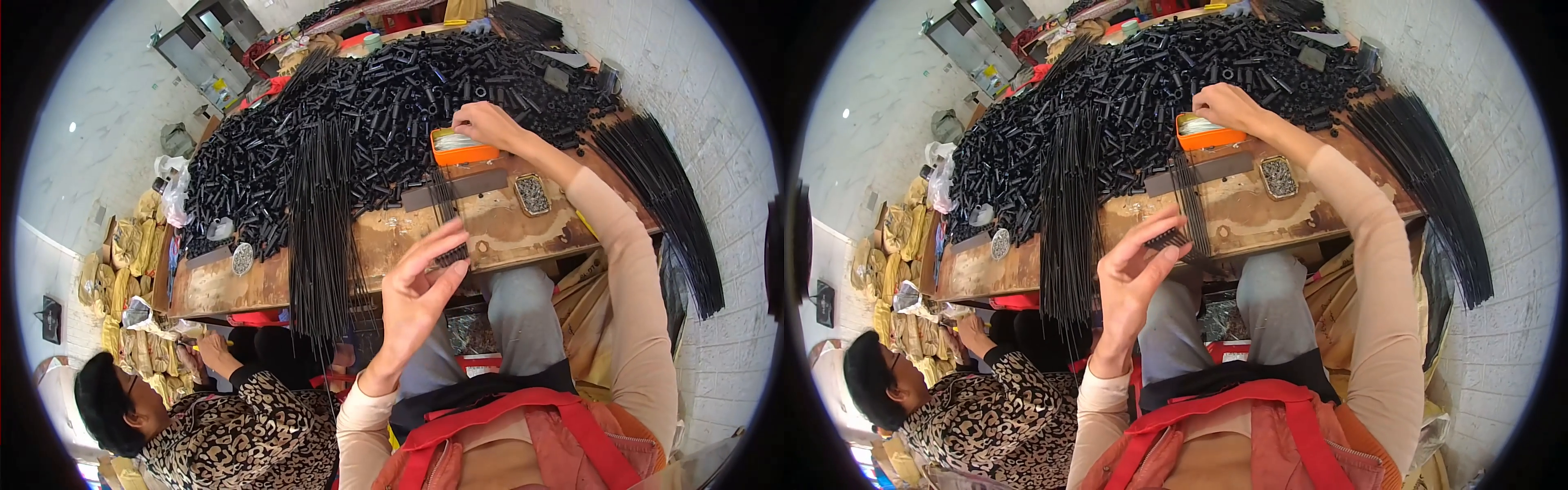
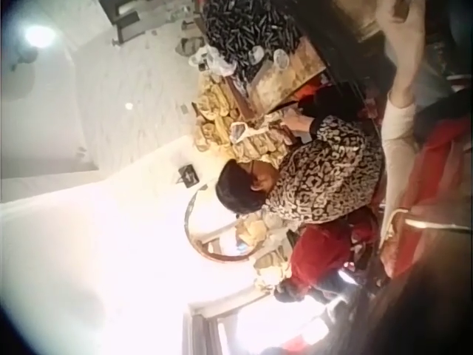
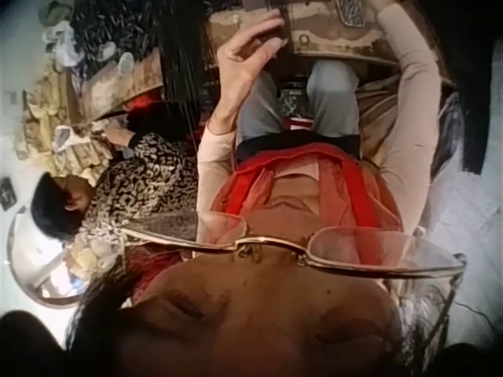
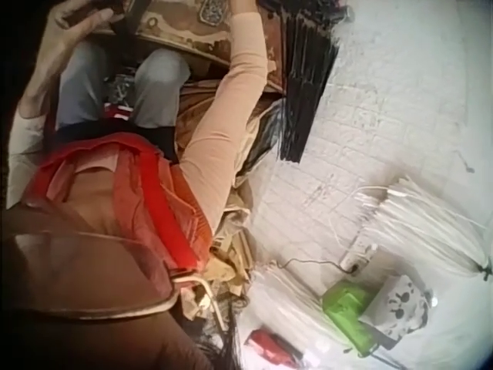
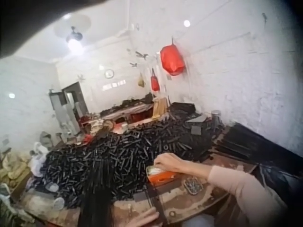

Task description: Trimming and assembling black cable bundles at a production workbench.

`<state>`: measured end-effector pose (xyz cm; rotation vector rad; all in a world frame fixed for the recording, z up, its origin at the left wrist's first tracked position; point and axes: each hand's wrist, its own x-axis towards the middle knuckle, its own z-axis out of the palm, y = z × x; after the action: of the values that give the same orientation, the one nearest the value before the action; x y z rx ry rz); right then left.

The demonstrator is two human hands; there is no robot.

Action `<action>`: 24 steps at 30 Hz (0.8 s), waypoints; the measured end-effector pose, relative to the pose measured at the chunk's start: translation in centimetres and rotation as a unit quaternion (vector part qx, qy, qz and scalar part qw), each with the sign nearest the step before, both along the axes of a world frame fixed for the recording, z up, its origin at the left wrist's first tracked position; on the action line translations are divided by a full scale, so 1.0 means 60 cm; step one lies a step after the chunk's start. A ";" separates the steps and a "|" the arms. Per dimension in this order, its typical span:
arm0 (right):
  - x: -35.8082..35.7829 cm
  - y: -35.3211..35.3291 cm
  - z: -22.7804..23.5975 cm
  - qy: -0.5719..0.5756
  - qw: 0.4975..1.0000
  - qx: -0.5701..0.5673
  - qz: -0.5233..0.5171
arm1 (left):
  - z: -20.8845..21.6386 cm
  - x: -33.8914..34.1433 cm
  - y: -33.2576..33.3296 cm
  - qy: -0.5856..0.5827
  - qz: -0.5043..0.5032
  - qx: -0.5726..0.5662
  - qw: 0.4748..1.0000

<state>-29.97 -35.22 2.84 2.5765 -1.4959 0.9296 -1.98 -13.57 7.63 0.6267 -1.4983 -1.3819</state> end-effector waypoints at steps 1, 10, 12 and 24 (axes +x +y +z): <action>0.020 0.035 0.027 -0.027 0.999 -0.002 0.024 | 0.001 0.002 0.000 -0.002 0.006 0.015 1.000; 0.108 0.365 0.152 -0.001 0.991 -0.090 0.103 | -0.007 -0.005 -0.020 0.009 0.030 0.067 0.997; 0.116 0.389 0.151 0.032 0.987 -0.136 0.082 | -0.010 -0.004 -0.022 0.041 0.020 0.069 0.997; 0.124 0.408 0.127 0.039 0.991 -0.114 0.059 | 0.000 -0.003 -0.015 0.026 0.032 0.095 0.995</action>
<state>-22.50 -10.72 10.48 2.5261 -1.1544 0.9366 -2.17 -14.49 7.65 0.7446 -1.3037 -1.4911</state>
